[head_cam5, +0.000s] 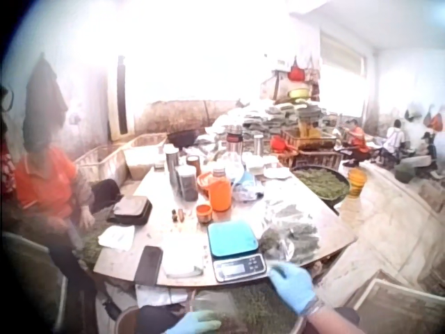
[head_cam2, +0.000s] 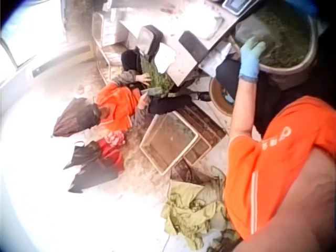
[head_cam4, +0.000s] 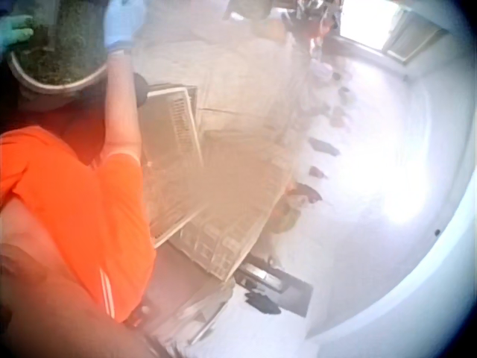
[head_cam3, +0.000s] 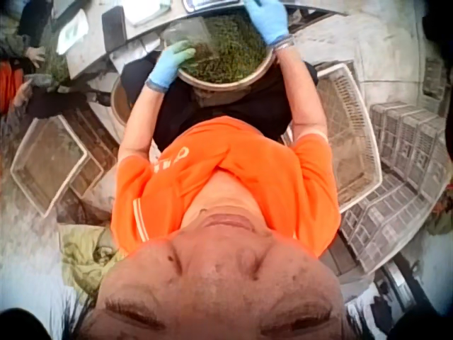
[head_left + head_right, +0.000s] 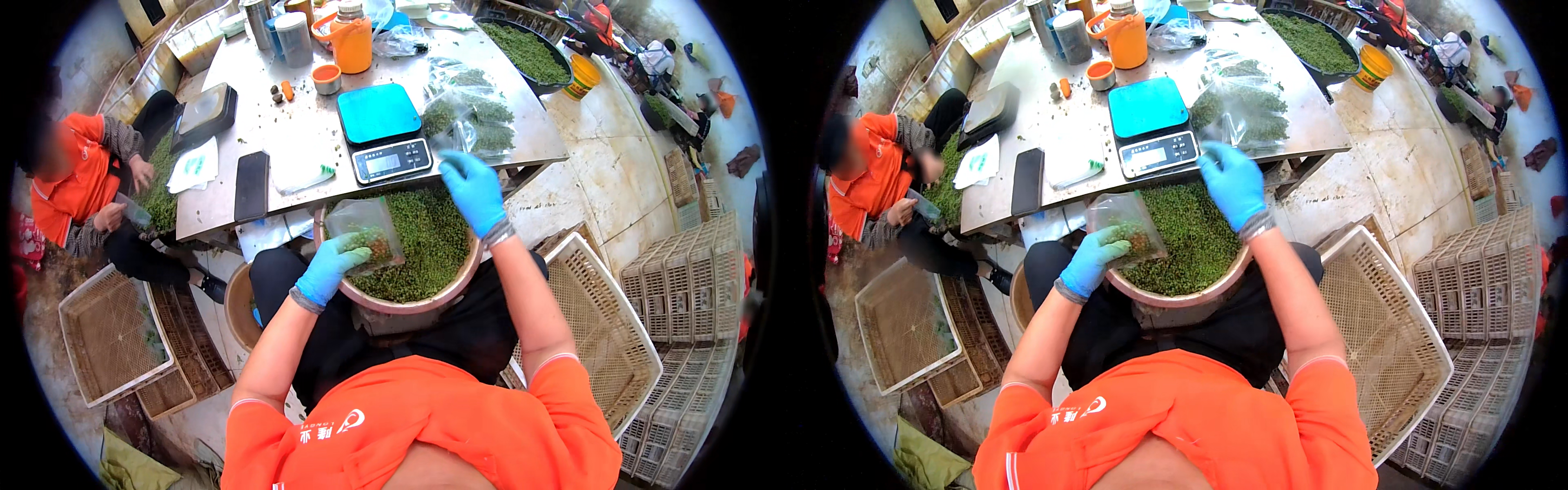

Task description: The person scoops green leaves from a large bowl on their lap into small plastic bags, weighs each bag on a digital scale, and places the filled bags on the table. The process is repeated continuously.

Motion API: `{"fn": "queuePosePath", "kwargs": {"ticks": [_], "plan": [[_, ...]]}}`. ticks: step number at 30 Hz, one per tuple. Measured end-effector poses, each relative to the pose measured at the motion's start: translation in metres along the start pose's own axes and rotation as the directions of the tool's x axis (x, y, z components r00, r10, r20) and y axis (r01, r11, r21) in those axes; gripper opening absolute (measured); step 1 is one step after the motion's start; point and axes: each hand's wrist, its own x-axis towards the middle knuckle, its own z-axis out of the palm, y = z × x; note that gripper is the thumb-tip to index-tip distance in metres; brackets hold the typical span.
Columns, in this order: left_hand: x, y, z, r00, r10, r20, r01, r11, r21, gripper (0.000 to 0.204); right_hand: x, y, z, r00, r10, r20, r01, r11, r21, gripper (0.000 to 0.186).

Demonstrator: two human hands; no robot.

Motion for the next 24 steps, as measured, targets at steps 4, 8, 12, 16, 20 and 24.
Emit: {"fn": "queuePosePath", "kwargs": {"ticks": [4,8,12,16,20,24], "plan": [[0.001,0.012,-0.010,1.000,-0.012,0.013,0.015,0.976,-0.218,0.044,0.084,0.006,-0.020,0.995,0.072,-0.071,-0.098,0.875,-0.473,0.041],[0.022,0.027,-0.016,0.992,0.125,-0.008,-0.123,0.963,-0.238,0.046,0.132,0.035,-0.015,0.993,0.119,0.027,-0.067,0.718,-0.693,0.030],[0.041,0.080,-0.014,0.982,0.187,-0.010,-0.188,0.980,-0.067,0.049,0.151,0.015,-0.014,0.982,0.162,0.096,-0.047,0.706,-0.707,0.028],[0.095,0.115,-0.021,0.920,0.385,-0.072,-0.392,0.907,-0.155,0.047,0.182,-0.003,-0.017,0.996,0.087,0.029,-0.042,0.709,-0.704,0.025],[0.145,0.119,-0.030,0.916,0.393,-0.078,-0.395,0.855,-0.335,0.049,0.212,0.002,-0.005,0.999,0.040,-0.028,-0.048,0.724,-0.689,0.024],[0.165,0.108,-0.036,0.924,0.356,-0.138,-0.381,0.875,-0.299,0.052,0.242,0.007,0.014,0.997,0.023,-0.078,-0.070,0.731,-0.679,0.023]]}}
